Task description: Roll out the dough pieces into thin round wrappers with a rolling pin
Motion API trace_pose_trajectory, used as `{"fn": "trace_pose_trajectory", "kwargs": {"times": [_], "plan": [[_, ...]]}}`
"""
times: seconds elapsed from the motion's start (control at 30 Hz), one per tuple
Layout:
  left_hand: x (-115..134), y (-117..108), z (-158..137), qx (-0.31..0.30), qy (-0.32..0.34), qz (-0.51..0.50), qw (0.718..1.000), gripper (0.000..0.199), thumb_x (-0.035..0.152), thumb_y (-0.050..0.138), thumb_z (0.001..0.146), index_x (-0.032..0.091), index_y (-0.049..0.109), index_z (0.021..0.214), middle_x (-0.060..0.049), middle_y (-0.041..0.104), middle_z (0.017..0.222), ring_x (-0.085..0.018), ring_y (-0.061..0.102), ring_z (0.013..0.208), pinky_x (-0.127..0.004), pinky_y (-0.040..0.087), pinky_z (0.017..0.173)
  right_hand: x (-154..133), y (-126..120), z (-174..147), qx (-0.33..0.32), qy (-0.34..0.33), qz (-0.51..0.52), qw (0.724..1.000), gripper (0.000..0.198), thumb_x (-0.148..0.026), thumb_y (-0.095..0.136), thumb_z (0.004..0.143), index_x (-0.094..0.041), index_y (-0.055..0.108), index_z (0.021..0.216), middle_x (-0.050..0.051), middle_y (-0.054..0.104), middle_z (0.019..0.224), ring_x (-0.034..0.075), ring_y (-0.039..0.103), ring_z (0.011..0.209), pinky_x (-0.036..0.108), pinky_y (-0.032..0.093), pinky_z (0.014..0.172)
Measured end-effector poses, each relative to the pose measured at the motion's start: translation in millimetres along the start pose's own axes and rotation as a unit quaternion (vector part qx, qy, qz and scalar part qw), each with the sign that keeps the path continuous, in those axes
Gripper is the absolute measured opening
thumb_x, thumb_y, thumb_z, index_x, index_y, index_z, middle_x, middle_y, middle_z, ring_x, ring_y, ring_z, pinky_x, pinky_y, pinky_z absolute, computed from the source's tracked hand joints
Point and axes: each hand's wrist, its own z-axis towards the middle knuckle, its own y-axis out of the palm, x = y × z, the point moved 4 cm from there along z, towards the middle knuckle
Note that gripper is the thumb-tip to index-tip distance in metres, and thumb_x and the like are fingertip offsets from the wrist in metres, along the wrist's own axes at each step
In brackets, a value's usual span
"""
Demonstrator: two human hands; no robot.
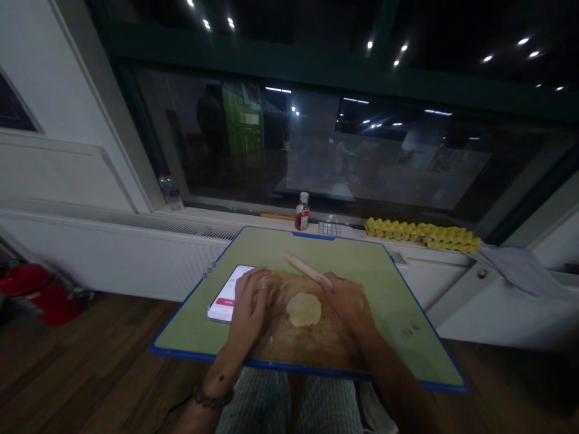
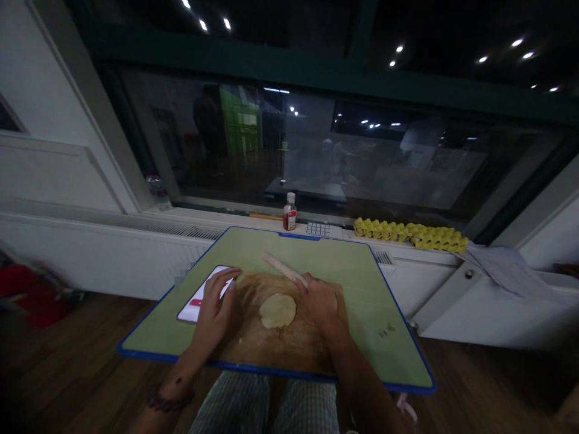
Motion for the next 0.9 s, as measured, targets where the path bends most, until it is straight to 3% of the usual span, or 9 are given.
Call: {"fn": "trace_pose_trajectory", "kwargs": {"times": [0.17, 0.3, 0.4, 0.6, 0.9], "plan": [[-5.8, -8.5, -3.0, -0.044, -0.003, -0.001, 0.999, 0.024, 0.034, 0.042, 0.099, 0.022, 0.061, 0.108, -0.007, 0.062, 0.111, -0.024, 0.057, 0.111, -0.041, 0.047, 0.099, 1.3, 2.6, 0.4, 0.008, 0.005, 0.013, 1.000, 0.042, -0.045, 0.029, 0.104, -0.021, 0.063, 0.113, 0.008, 0.075, 0.088, 0.019, 0.072, 0.082, 0.024, 0.046, 0.065], [5.3, -9.7, -24.7, -0.163, 0.039, 0.050, 0.985, 0.028, 0.037, 0.043, 0.100, 0.024, 0.064, 0.113, -0.005, 0.067, 0.112, -0.023, 0.060, 0.110, -0.040, 0.049, 0.097, 2.6, 5.4, 0.9, 0.021, 0.005, 0.015, 1.000, 0.043, -0.046, 0.028, 0.104, -0.022, 0.063, 0.112, 0.008, 0.075, 0.088, 0.018, 0.072, 0.080, 0.024, 0.046, 0.066], [3.4, -15.9, -44.4, -0.215, 0.070, 0.115, 0.967, 0.031, 0.044, 0.050, 0.098, 0.028, 0.064, 0.120, -0.003, 0.069, 0.115, -0.025, 0.063, 0.107, -0.043, 0.050, 0.095, 3.5, 6.4, 0.9, 0.020, 0.006, 0.020, 1.000, 0.045, -0.047, 0.026, 0.104, -0.022, 0.063, 0.112, 0.007, 0.075, 0.088, 0.017, 0.072, 0.080, 0.024, 0.046, 0.065], [-12.6, -18.5, -58.5, -0.251, 0.059, 0.145, 0.955, 0.030, 0.049, 0.054, 0.095, 0.028, 0.066, 0.112, -0.002, 0.068, 0.117, -0.025, 0.063, 0.108, -0.041, 0.051, 0.093, 3.7, 7.3, 0.9, 0.018, -0.002, 0.020, 1.000, 0.040, -0.045, 0.029, 0.104, -0.024, 0.063, 0.112, 0.005, 0.075, 0.089, 0.018, 0.072, 0.079, 0.025, 0.045, 0.064], [-13.0, 3.3, -29.3, -0.276, 0.029, 0.156, 0.948, 0.026, 0.046, 0.052, 0.095, 0.022, 0.060, 0.090, -0.004, 0.063, 0.097, -0.025, 0.059, 0.092, -0.039, 0.050, 0.081, 2.8, 4.3, 0.6, 0.013, -0.002, 0.018, 1.000, 0.042, -0.046, 0.027, 0.104, -0.024, 0.063, 0.112, 0.005, 0.075, 0.089, 0.019, 0.072, 0.080, 0.025, 0.046, 0.064]]}}
